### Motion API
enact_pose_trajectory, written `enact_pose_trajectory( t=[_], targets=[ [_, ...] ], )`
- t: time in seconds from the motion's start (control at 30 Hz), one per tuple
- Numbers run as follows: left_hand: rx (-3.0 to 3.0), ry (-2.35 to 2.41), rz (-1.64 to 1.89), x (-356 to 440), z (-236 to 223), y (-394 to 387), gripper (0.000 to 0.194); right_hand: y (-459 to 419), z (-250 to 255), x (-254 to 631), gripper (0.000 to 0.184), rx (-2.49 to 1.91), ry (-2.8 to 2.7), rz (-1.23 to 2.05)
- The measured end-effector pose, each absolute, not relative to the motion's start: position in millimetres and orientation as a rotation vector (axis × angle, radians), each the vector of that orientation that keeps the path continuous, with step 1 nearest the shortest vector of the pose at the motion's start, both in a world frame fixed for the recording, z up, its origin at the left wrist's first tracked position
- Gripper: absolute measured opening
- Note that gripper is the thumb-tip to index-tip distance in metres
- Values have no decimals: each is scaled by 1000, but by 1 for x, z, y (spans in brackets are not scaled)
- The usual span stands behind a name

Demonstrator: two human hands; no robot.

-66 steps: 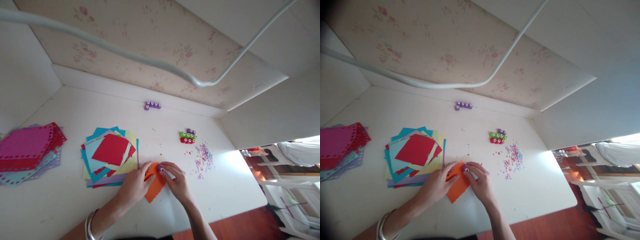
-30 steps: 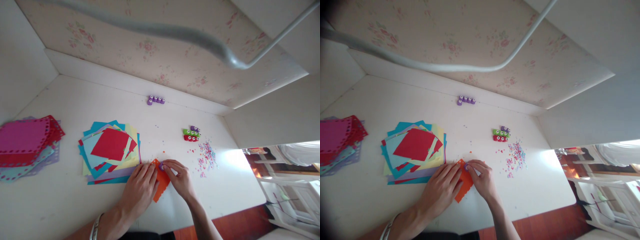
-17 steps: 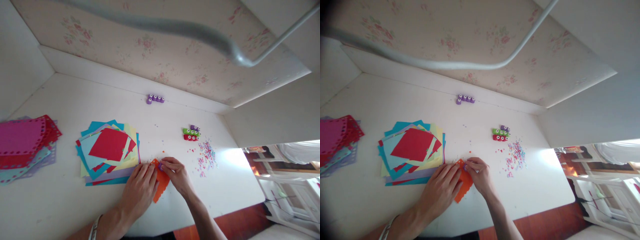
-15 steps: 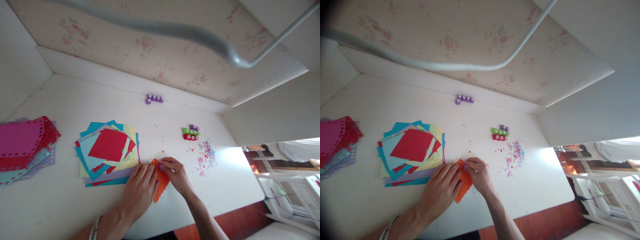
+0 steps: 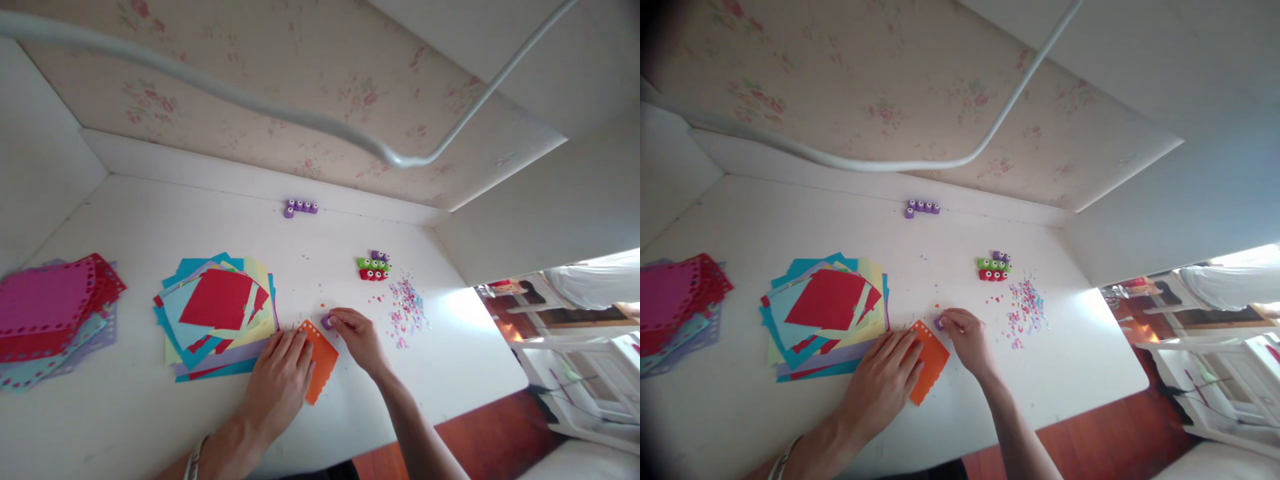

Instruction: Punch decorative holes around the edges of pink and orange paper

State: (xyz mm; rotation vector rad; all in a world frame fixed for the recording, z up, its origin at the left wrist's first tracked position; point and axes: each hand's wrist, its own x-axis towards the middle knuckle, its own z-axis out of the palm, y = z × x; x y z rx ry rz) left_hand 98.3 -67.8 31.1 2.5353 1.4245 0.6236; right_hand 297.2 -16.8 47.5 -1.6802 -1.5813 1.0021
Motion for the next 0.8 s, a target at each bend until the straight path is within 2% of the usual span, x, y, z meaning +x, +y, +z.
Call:
enact_pose_trajectory(
  t=[0.13, 0.27, 0.47, 0.57, 0.7, 0.8],
  targets=[
    [2529, 1430, 632, 99, 29, -67, 29, -13, 57, 305, 27, -1733, -1645, 724],
    [2562, 1411, 595, 98, 27, -67, 32, -12, 62, 302, 19, -1757, -1812, 591],
    [2616, 1408, 649, 97, 21, -67, 32, -1, 76, 305, 19, -1694, -1884, 662],
    [2602, 1417, 710, 98, 20, -66, 30, 22, 91, 329, 18, -1729, -1842, 614],
    [2541, 1413, 783, 100, 22, -65, 28, 76, 102, 372, 26, -1961, -1878, 232],
    [2475, 1414, 801, 100, 22, -65, 28, 117, 100, 395, 26, -2019, -1948, 163]
  ],
)
